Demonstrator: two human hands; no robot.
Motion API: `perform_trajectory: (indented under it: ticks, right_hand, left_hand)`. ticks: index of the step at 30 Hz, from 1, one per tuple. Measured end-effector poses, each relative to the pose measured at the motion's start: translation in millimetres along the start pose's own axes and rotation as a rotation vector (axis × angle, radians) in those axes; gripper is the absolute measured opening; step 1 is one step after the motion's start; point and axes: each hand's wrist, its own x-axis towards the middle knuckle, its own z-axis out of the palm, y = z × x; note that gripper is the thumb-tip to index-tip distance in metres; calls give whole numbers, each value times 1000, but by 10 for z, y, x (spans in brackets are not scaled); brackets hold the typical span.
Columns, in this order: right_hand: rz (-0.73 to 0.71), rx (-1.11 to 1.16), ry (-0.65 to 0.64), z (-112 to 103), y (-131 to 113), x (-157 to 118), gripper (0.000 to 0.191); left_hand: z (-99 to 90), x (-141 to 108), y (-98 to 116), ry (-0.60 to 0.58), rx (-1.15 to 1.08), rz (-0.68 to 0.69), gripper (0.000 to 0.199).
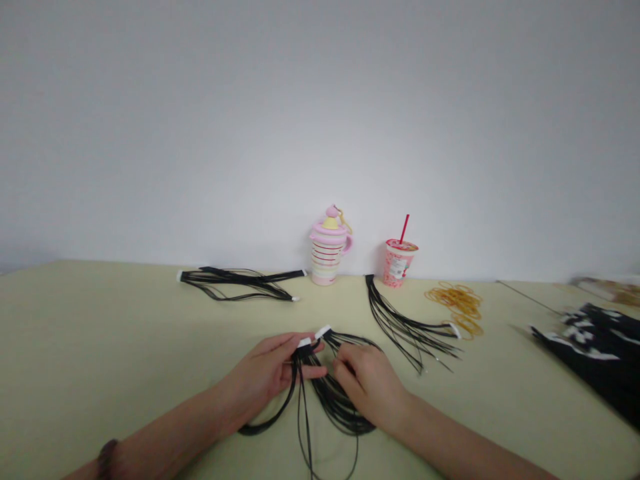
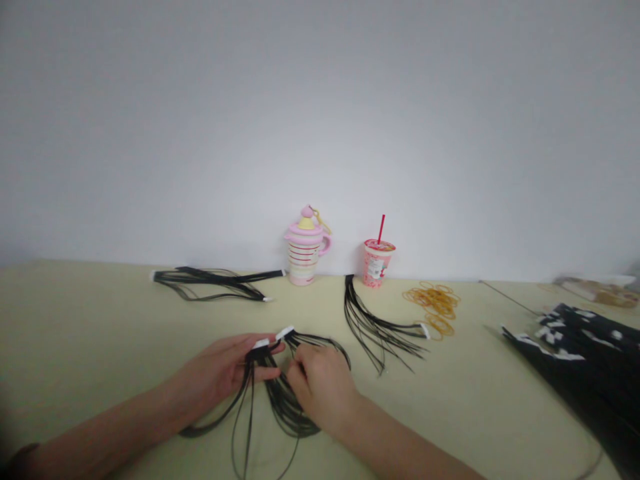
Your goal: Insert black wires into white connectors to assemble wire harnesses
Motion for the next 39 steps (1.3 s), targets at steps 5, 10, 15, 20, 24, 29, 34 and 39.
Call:
perform_trajectory:
  ticks: [5,10,15,20,24,29,34,39]
  right_hand:
    - [18,28,-2,-2,-13,-2,16]
    - [90,124,-5,-7,1,27,17]
    - [63,130,-41,-23,17,31,19]
    - [49,101,-40,1,27,24,17]
    - [50,112,-28,-6,23,18,18]
    - [112,133,-52,-25,27,43,18]
    - [138,131,-88,-30,18,68,19]
    - [148,59,-78,-32,-8,49,20]
  left_hand:
    - [8,9,0,3,1,23,25]
    - [20,10,4,-19,-15,6,24]
    - [49,-10,14,-69,-4,17,25]
    - [52,-16,-11,-34,-1,17,23]
    - [29,2,-41,-33,-10,18,24]
    - [45,10,-32,-31,3,17,23]
    - [33,24,-60,-94,110,21,24]
    - [29,-2,-55,-113,178,8,24]
